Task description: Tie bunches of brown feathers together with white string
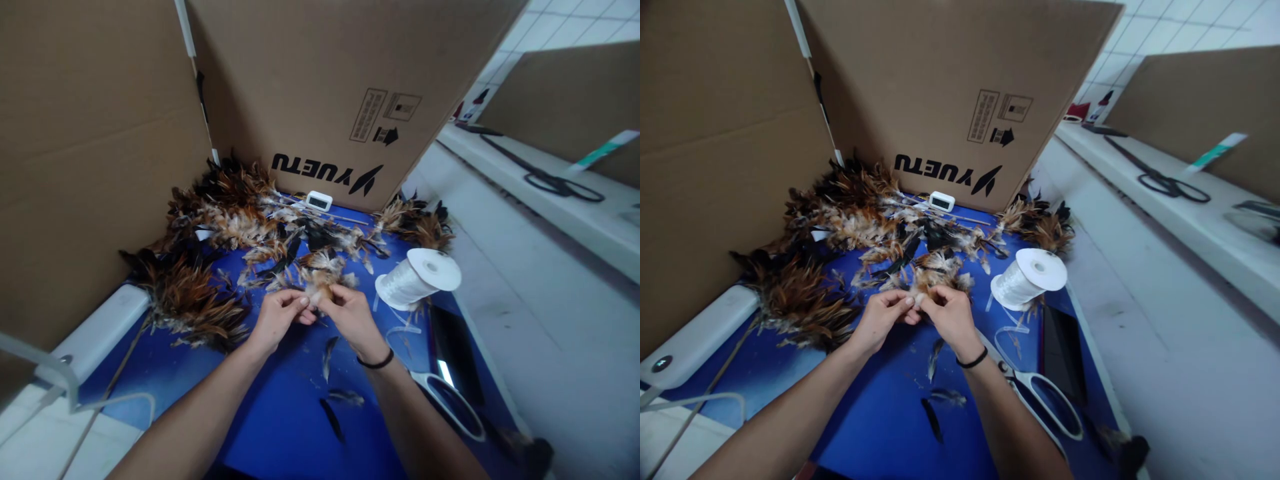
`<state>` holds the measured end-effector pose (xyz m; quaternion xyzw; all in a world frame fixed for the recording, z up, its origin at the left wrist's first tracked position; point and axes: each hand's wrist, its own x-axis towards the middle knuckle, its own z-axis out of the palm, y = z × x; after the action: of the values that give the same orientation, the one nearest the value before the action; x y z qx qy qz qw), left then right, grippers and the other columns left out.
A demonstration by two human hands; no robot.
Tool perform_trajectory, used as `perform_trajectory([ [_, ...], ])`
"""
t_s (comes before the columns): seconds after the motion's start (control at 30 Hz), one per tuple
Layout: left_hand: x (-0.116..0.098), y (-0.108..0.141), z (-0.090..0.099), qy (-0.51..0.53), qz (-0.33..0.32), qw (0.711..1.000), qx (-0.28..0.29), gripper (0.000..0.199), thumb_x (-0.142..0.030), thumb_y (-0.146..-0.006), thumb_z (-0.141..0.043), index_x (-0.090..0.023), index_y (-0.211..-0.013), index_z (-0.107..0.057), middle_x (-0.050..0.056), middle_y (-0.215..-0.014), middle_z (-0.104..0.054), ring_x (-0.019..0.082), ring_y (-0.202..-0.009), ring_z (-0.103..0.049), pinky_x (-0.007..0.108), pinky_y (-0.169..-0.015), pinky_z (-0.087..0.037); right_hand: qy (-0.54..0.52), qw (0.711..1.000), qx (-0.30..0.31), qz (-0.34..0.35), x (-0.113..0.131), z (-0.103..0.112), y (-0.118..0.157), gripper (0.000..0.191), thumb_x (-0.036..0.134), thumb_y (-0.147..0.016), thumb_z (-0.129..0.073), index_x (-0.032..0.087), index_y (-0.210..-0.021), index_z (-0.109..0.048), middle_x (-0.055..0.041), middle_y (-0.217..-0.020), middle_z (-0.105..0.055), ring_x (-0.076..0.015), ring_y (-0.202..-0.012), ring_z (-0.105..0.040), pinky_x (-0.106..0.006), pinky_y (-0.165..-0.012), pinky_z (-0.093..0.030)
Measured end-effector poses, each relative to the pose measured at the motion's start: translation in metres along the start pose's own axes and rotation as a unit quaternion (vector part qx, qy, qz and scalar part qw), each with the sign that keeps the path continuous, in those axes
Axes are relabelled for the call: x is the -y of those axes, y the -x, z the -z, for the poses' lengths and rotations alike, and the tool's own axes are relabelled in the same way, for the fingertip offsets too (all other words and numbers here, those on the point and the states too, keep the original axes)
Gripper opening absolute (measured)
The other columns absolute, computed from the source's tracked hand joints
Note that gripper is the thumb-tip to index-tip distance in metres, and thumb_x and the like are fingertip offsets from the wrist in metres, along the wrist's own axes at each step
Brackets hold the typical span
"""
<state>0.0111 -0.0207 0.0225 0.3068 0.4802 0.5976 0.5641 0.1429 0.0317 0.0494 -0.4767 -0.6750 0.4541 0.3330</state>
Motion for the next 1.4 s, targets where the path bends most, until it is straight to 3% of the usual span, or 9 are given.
perform_trajectory([
  [0.27,0.001,-0.002,0.001,-0.021,-0.007,1.000,0.011,0.028,-0.038,-0.070,-0.070,-0.010,-0.069,-0.063,0.003,-0.056,-0.063,0.011,-0.044,-0.058,0.023,-0.048,-0.049,-0.025,1.000,-0.012,0.006,-0.007,-0.001,-0.003,0.017,0.029,-0.068,-0.060,0.016,-0.058,-0.057,0.0041,-0.052,-0.050,-0.0089,-0.051,-0.042,-0.022,-0.049,-0.033],
  [0.4,0.000,-0.005,0.007,-0.003,-0.024,0.999,-0.024,0.027,-0.037,-0.074,-0.067,-0.011,-0.070,-0.061,0.002,-0.052,-0.061,0.009,-0.044,-0.056,0.020,-0.047,-0.046,-0.051,0.998,-0.035,0.010,-0.007,0.011,-0.006,0.019,0.034,-0.072,-0.061,0.015,-0.069,-0.063,0.0008,-0.058,-0.058,-0.0107,-0.053,-0.050,-0.023,-0.052,-0.039],
  [0.57,-0.006,-0.010,0.016,0.085,-0.053,0.992,-0.082,0.026,-0.036,-0.071,-0.070,-0.012,-0.070,-0.058,0.000,-0.058,-0.061,0.007,-0.045,-0.053,0.018,-0.046,-0.045,0.098,0.992,0.007,0.077,-0.013,0.020,-0.007,0.012,0.027,-0.075,-0.058,0.018,-0.076,-0.066,0.0001,-0.065,-0.063,-0.0115,-0.057,-0.053,-0.024,-0.056,-0.041],
  [0.7,-0.012,-0.013,0.022,0.148,-0.085,0.980,-0.106,0.025,-0.032,-0.069,-0.072,-0.014,-0.072,-0.055,-0.001,-0.061,-0.060,0.006,-0.045,-0.052,0.017,-0.045,-0.043,0.228,0.959,0.077,0.150,-0.019,0.013,-0.005,0.012,0.016,-0.077,-0.055,0.020,-0.076,-0.067,-0.0010,-0.074,-0.064,-0.0132,-0.067,-0.057,-0.026,-0.065,-0.043],
  [0.93,-0.018,-0.018,0.029,0.199,-0.117,0.961,-0.149,0.022,-0.029,-0.070,-0.072,-0.014,-0.073,-0.056,-0.001,-0.060,-0.057,0.006,-0.045,-0.050,0.017,-0.043,-0.041,0.381,0.899,0.055,0.206,-0.024,0.003,-0.010,0.013,0.017,-0.081,-0.055,0.017,-0.086,-0.067,-0.0075,-0.089,-0.065,-0.0200,-0.090,-0.056,-0.032,-0.084,-0.042],
  [1.13,-0.015,-0.020,0.030,0.203,-0.117,0.961,-0.150,0.021,-0.027,-0.070,-0.071,-0.014,-0.073,-0.056,-0.002,-0.058,-0.056,0.006,-0.044,-0.050,0.017,-0.041,-0.039,0.539,0.810,0.064,0.224,-0.024,-0.016,-0.018,0.018,0.023,-0.086,-0.050,0.014,-0.088,-0.066,-0.0131,-0.093,-0.062,-0.0250,-0.092,-0.053,-0.036,-0.079,-0.040],
  [1.2,-0.015,-0.021,0.031,0.203,-0.117,0.960,-0.155,0.020,-0.027,-0.071,-0.070,-0.014,-0.073,-0.056,-0.002,-0.058,-0.056,0.006,-0.044,-0.049,0.017,-0.041,-0.038,0.556,0.797,0.057,0.229,-0.025,-0.019,-0.022,0.020,0.018,-0.087,-0.045,0.013,-0.085,-0.064,-0.0149,-0.093,-0.062,-0.0249,-0.090,-0.053,-0.035,-0.078,-0.039],
  [1.27,-0.015,-0.021,0.032,0.204,-0.114,0.959,-0.160,0.018,-0.026,-0.072,-0.069,-0.014,-0.073,-0.056,-0.002,-0.058,-0.056,0.006,-0.044,-0.049,0.017,-0.041,-0.038,0.536,0.811,0.052,0.229,-0.026,-0.017,-0.026,0.018,0.015,-0.085,-0.044,0.012,-0.082,-0.062,-0.0147,-0.091,-0.062,-0.0235,-0.088,-0.053,-0.034,-0.078,-0.038],
  [1.4,-0.016,-0.021,0.032,0.205,-0.103,0.959,-0.165,0.016,-0.024,-0.074,-0.067,-0.014,-0.072,-0.055,-0.002,-0.057,-0.055,0.006,-0.044,-0.048,0.017,-0.041,-0.037,0.435,0.876,0.014,0.209,-0.025,-0.004,-0.034,0.014,0.014,-0.081,-0.045,0.016,-0.073,-0.056,-0.0078,-0.078,-0.060,-0.0180,-0.074,-0.053,-0.028,-0.071,-0.039],
])
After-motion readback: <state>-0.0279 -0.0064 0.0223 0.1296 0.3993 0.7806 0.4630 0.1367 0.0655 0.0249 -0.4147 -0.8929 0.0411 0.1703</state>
